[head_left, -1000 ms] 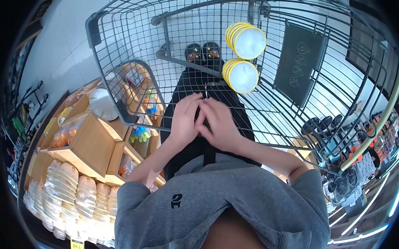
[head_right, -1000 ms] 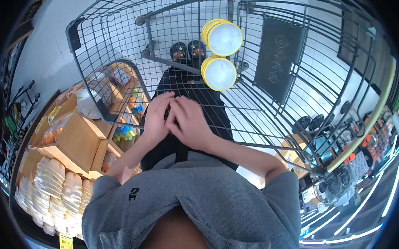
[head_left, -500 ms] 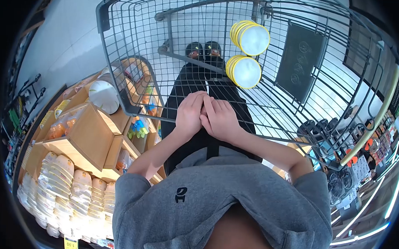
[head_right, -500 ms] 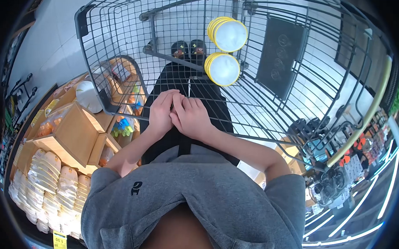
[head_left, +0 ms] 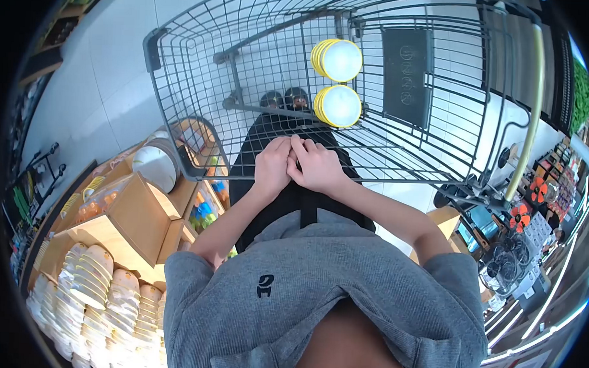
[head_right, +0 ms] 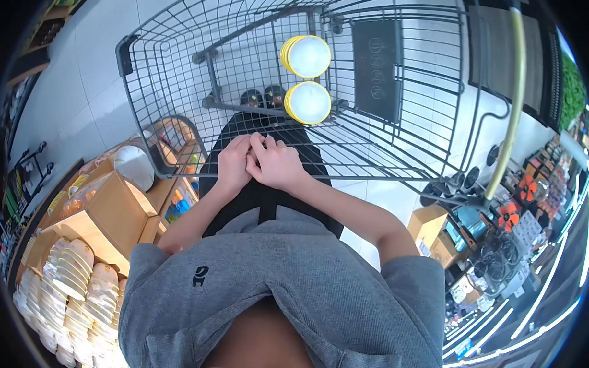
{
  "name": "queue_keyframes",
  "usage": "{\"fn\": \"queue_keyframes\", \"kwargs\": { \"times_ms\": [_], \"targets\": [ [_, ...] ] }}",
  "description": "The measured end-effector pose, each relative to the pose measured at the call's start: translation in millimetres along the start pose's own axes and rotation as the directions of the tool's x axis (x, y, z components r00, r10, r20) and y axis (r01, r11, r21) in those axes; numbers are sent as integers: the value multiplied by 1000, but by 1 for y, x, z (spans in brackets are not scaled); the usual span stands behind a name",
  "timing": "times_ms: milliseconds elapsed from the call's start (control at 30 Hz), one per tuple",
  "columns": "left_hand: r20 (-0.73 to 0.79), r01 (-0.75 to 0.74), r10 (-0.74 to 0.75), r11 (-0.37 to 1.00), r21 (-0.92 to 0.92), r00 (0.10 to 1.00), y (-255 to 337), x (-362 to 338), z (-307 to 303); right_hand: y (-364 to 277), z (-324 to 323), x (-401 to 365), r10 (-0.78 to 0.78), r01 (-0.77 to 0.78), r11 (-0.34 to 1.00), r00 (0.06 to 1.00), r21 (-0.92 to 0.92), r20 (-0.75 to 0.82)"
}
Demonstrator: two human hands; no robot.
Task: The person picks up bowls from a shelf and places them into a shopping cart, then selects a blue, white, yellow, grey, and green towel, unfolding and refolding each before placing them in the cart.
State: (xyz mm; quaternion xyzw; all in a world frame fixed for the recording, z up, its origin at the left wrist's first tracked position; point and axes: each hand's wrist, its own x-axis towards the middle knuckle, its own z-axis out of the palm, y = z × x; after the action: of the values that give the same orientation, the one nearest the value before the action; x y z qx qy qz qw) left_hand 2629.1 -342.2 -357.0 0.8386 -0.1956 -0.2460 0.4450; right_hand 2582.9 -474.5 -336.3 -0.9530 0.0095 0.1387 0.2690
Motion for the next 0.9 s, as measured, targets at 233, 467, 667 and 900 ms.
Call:
{"fn": "queue_keyframes", "kwargs": {
  "times_ms": [233,467,667,900],
  "targets": [
    [-5,-70,70,997,12,998,-2,0,-4,-9,-6,0,40,-45,998,995,-51,-90],
    [-53,-130,132,991,33,990,-11,3,-12,-23,-5,2,21,-49,990,978,-132,-206],
    [-103,-98,110,989,113,989,-12,5,-17,-32,-7,0,278,-285,959,939,-6,-202],
    [-195,22,22,975,221,980,-17,-13,-20,19,-36,-30,295,-321,937,938,-138,-180]
  ]
}}
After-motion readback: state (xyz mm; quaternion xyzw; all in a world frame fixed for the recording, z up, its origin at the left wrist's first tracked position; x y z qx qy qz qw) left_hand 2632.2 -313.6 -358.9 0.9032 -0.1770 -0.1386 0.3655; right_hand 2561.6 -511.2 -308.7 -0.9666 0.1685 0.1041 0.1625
